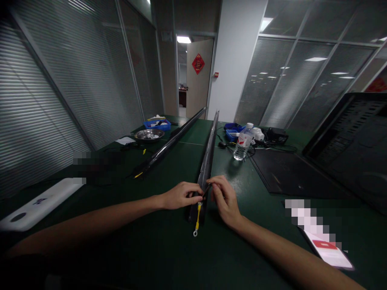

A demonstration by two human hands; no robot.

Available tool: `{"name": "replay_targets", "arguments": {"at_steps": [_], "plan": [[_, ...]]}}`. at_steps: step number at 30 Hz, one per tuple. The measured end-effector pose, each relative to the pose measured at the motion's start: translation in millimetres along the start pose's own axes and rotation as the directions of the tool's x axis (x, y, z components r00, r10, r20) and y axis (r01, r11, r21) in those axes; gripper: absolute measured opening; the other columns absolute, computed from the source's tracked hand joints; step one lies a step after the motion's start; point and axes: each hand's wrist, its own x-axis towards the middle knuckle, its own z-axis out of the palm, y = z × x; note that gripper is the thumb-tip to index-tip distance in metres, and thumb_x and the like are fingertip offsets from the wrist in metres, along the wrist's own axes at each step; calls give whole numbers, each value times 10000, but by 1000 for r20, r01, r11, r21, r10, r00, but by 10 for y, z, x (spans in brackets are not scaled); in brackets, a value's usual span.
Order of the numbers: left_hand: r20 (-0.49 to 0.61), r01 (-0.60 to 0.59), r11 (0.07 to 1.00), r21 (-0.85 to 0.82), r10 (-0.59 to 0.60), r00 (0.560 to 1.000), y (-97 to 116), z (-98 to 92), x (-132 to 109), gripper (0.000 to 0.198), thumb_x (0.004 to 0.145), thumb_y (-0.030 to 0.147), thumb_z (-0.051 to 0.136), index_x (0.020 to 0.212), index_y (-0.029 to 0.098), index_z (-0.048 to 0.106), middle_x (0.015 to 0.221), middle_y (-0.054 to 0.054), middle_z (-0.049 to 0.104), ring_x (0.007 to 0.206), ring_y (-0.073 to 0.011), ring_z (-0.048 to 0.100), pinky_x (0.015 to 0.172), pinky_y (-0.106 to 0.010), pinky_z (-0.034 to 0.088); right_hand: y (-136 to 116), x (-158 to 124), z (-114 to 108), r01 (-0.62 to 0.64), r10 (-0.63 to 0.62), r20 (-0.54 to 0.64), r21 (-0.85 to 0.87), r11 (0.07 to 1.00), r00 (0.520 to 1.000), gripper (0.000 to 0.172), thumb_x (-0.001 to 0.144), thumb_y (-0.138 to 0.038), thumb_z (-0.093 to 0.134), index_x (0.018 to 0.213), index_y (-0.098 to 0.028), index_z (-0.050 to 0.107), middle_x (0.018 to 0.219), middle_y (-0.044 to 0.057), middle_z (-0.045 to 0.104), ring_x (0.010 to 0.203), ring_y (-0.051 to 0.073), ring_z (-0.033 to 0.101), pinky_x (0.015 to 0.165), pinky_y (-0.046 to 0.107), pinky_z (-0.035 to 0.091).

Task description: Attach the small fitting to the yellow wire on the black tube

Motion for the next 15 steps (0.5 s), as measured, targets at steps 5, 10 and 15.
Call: {"name": "replay_targets", "arguments": {"at_steps": [5,10,15], "plan": [[-2,-12,1000,13,12,1000,-5,-4,-7,261,1028,356,514,1035,161,687,937,-33,657,778,-140,574,694,-218,412,-2,-4,3,-18,18,10,-7,1000,1000,217,1053,-334,479,1187,-256,631,978,43,537,622,125,547,491,260,454],[4,-5,1000,6,5,1000,-13,-2,-5,248,1013,371,556,1066,166,685,931,-24,659,746,-131,571,679,-212,405,9,-5,-1,-14,14,4,4,1000,1000,214,1058,-340,459,1138,-253,638,968,39,535,604,122,547,494,267,453],[-4,-20,1000,-1,20,1000,0,-4,-7,221,1016,337,554,1060,162,682,928,-19,652,746,-125,571,675,-208,396,20,-7,3,-21,21,-2,19,1000,1000,217,1062,-334,452,1143,-258,639,964,30,534,584,116,535,499,271,446]]}}
